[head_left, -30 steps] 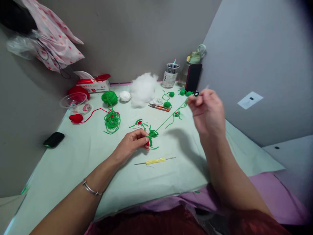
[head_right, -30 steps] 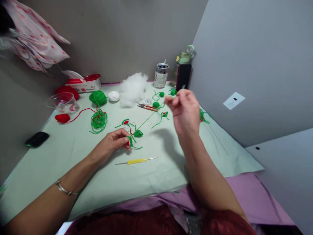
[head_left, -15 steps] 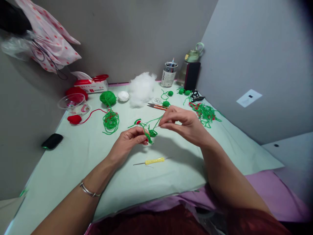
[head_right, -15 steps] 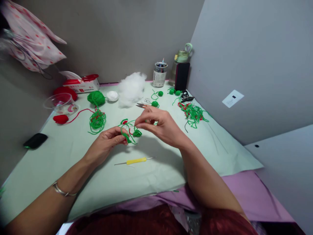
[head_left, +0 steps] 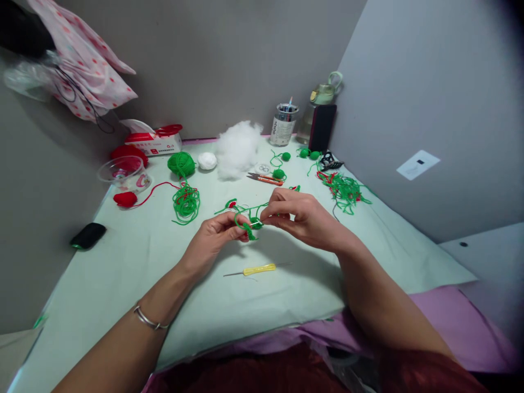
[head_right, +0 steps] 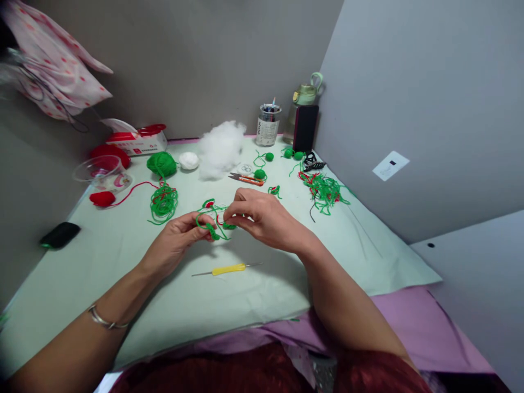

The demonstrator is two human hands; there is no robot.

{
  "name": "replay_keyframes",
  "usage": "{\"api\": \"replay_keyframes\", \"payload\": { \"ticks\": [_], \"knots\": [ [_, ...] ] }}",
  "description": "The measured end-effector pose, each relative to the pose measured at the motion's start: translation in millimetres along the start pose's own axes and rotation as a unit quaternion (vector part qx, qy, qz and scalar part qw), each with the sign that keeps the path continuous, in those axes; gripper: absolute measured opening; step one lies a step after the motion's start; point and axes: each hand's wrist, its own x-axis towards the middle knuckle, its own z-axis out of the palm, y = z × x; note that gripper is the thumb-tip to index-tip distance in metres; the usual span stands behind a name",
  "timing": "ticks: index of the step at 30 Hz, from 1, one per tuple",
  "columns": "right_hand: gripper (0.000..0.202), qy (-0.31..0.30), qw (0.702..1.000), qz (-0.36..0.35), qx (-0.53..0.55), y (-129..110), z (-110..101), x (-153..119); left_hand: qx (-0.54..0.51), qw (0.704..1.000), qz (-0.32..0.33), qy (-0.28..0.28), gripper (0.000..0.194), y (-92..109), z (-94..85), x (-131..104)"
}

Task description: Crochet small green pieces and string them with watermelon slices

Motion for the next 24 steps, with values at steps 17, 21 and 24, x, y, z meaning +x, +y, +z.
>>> {"api": "replay_keyframes", "payload": {
  "ticks": [17,21,24],
  "knots": [
    [0.011,-0.015,0.999,-0.005,0.045,-3,0,1,0.007,1.000,-0.016,-0.013,0.012,2,0.0,-2],
    [0.009,-0.007,0.998,0.001,0.066,-1,10,4,-0.007,0.999,-0.024,-0.031,0.015,5,3.7,-2],
    [0.006,0.031,0.997,0.034,0.061,0,21,5,-0.028,0.999,-0.033,-0.020,0.017,6,5.9,-2]
  ]
}}
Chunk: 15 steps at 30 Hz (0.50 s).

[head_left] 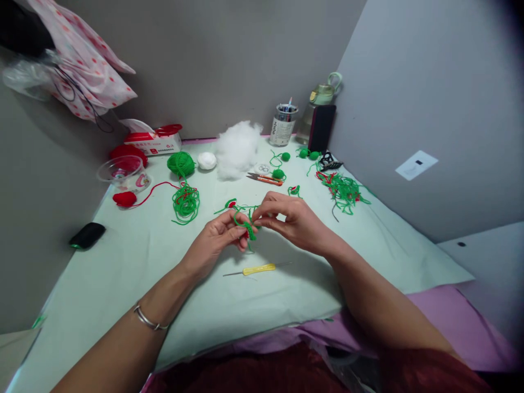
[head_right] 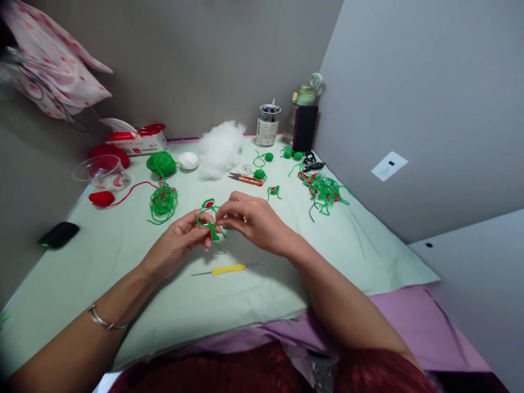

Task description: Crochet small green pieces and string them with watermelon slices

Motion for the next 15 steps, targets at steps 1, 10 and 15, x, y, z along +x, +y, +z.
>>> {"api": "replay_keyframes", "payload": {
  "ticks": [1,10,15],
  "knots": [
    [0.005,0.014,1.000,0.014,0.002,0,3,0,-0.004,1.000,-0.004,0.007,0.018,0,0.3,0],
    [0.021,0.014,0.999,-0.025,-0.017,-10,20,-4,-0.002,0.999,-0.019,0.031,0.020,-11,-2.6,4],
    [0.020,-0.008,0.989,-0.070,-0.129,-7,23,-6,0.028,0.999,-0.025,0.035,0.023,-12,-2.1,4]
  ]
}}
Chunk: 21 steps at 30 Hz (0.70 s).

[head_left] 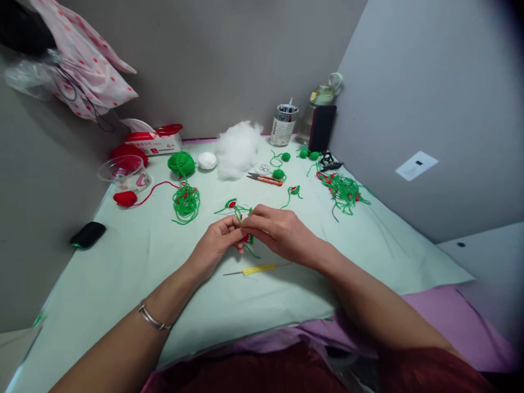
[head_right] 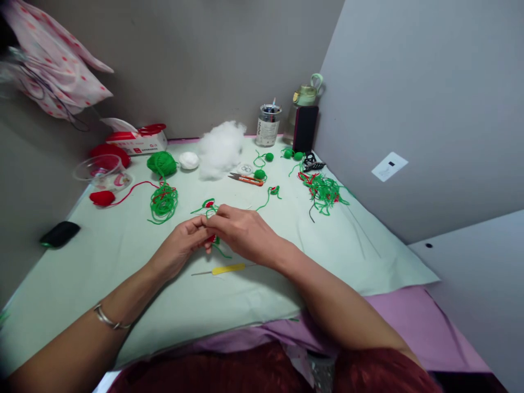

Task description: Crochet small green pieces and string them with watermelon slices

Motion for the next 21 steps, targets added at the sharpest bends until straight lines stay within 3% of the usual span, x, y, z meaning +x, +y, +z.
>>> {"api": "replay_keyframes", "payload": {
  "ticks": [3,6,8,11,13,19,21],
  "knots": [
    [0.015,0.082,0.992,0.005,0.099,-3,-7,2,0.001,1.000,0.002,-0.017,0.022,7,0.9,-2],
    [0.009,0.176,0.943,0.081,0.270,-6,-18,6,0.008,1.000,0.006,-0.022,0.021,12,0.3,-3],
    [0.014,0.184,0.894,0.155,0.379,-7,-24,8,0.014,1.000,0.000,-0.013,0.020,11,-1.0,-3],
    [0.025,0.138,0.828,0.230,0.492,0,-34,10,0.011,1.000,-0.009,-0.014,0.019,7,-3.4,-2],
    [0.030,0.164,0.803,0.249,0.516,12,-42,10,0.013,1.000,-0.008,-0.016,0.018,6,-4.8,-1],
    [0.024,0.492,0.724,0.190,0.445,63,-72,0,0.028,1.000,-0.007,0.007,0.018,11,-7.5,0],
    [0.022,0.503,0.734,0.190,0.415,70,-76,-2,0.015,1.000,-0.009,0.007,0.017,12,-8.0,0]
  ]
}}
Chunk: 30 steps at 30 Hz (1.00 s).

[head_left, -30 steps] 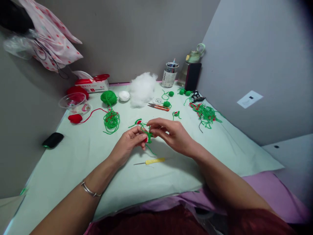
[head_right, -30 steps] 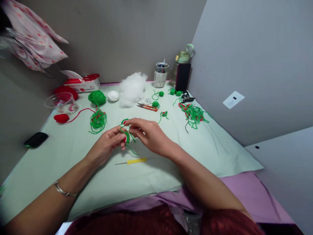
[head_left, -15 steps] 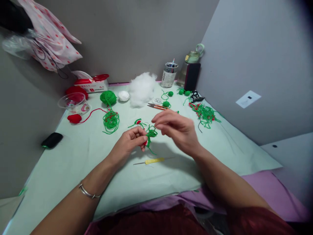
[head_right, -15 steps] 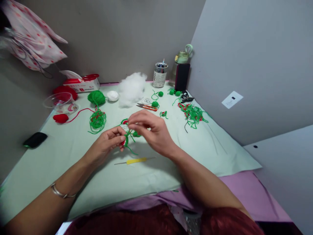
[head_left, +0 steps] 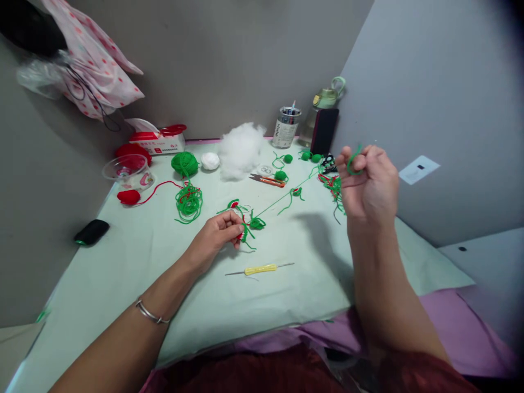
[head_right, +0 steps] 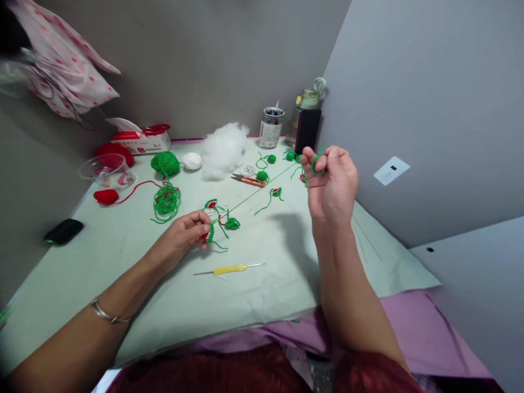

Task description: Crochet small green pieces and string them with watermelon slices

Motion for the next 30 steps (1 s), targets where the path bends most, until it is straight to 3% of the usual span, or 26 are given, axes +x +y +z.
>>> {"api": "replay_keyframes", "payload": {
  "ticks": [2,4,6,8,9,10,11,14,16,18,22,30],
  "knots": [
    [0.021,-0.065,0.996,0.040,-0.041,0,2,-3,-0.025,1.000,-0.006,-0.012,0.017,1,-0.2,0],
    [0.021,-0.185,0.971,0.133,-0.071,1,9,-15,-0.050,0.998,-0.011,-0.027,0.019,2,0.0,-1],
    [0.019,-0.326,0.908,0.251,-0.081,5,19,-31,-0.068,0.997,-0.010,-0.038,0.019,3,0.2,-2],
    [0.018,-0.451,0.818,0.346,-0.086,15,28,-47,-0.076,0.996,-0.005,-0.048,0.019,5,0.0,-3],
    [0.018,-0.487,0.786,0.368,-0.098,22,31,-54,-0.077,0.995,-0.002,-0.055,0.018,5,-0.3,-3],
    [0.018,-0.499,0.776,0.367,-0.116,30,33,-59,-0.076,0.995,0.000,-0.062,0.017,5,-0.7,-3],
    [0.018,-0.493,0.785,0.348,-0.142,38,35,-62,-0.073,0.995,0.000,-0.068,0.016,5,-1.2,-3],
    [0.013,-0.341,0.886,0.228,-0.218,54,34,-62,-0.067,0.996,0.000,-0.067,0.014,3,-2.4,-2],
    [0.013,-0.275,0.919,0.192,-0.209,53,32,-57,-0.062,0.996,0.001,-0.062,0.013,2,-2.6,-1],
    [0.016,-0.260,0.932,0.190,-0.166,42,33,-53,-0.057,0.997,0.005,-0.059,0.013,2,-2.1,-2],
    [0.017,-0.338,0.913,0.185,-0.129,18,38,-55,-0.056,0.997,0.013,-0.051,0.012,3,-0.3,-2],
    [0.009,-0.464,0.841,0.012,-0.277,11,43,-70,-0.062,0.996,0.023,-0.053,0.011,0,-1.3,0]
  ]
}}
